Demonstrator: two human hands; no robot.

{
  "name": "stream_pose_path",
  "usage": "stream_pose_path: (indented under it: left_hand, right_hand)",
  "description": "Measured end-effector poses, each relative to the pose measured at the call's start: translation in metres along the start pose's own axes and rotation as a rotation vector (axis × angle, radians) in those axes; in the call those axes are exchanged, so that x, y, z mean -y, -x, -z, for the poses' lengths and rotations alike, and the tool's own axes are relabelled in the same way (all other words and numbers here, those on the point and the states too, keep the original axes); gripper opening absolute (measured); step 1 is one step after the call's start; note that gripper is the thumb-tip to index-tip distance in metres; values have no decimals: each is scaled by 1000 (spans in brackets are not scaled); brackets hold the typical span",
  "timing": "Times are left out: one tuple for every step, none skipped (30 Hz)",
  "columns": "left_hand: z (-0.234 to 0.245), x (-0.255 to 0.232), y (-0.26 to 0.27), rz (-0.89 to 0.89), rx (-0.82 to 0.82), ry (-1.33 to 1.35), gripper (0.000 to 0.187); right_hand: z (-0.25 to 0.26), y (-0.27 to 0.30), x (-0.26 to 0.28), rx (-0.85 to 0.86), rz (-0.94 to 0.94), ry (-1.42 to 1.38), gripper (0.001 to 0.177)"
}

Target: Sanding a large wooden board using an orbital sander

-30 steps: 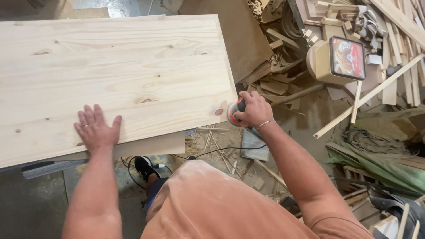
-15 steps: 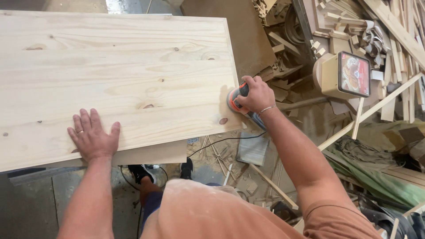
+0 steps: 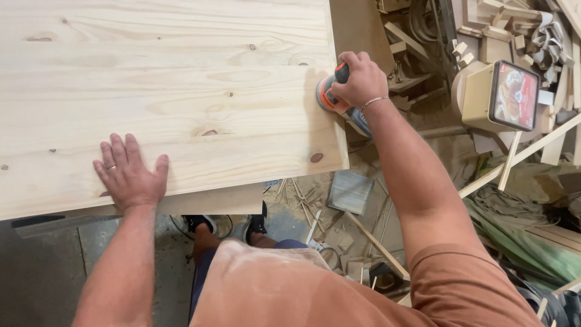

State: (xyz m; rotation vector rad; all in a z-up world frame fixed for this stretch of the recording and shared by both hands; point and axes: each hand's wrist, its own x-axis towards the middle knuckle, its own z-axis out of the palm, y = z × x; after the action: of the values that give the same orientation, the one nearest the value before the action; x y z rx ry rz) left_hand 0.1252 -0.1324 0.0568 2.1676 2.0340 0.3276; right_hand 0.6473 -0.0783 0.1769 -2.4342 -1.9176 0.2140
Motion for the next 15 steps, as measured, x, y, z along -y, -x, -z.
stream_pose_path:
  left_hand:
    - [1,0,0,1,9,-7,88]
    - [4,-1,0,0,11,-10,88]
    - [6,-3,-1,21,49,-5,88]
    - [9,-5,-2,43,87,1,89]
    - [6,-3,-1,41,86,2,89]
    - [4,-1,-1,29,56,13,89]
    - [1,0,0,17,27,25,88]
    - [1,0,-1,17,27,26,88]
    - [2,0,-1,21,32,23,89]
    - [2,0,-1,26,38,21,89]
    - [2,1,-1,27,39,21,89]
    - [3,1,-1,33,48,23,89]
    - [2,0,-2,39,57,28,89]
    - [2,1,-2,39,56,29,89]
    - [2,1,-1,28,43,32,89]
  right_hand:
    - [2,-4,-1,15,3,-4,51]
    - [2,-4,-2,18,1,-7,51]
    - [4,-6,-4,34,11,0,55]
    - [5,-8,-6,51,20,8,59]
    - [5,-5,-8,50,19,8,59]
    - [5,-3,-10,61,32,6,58]
    - [6,0,-11,73,45,5,57]
    - [6,5,-13,73,44,6,57]
    - [6,11,-14,78,62,7,57]
    - [6,17,-15,83,80,7,57]
    - [7,24,-15,84,81,7,57]
    - [8,31,-16,103,98,14,60]
    - [10,38,-18,119,115,21,63]
    - [11,46,-18,118,115,23,63]
    - [11,53,-18,130,122,44,64]
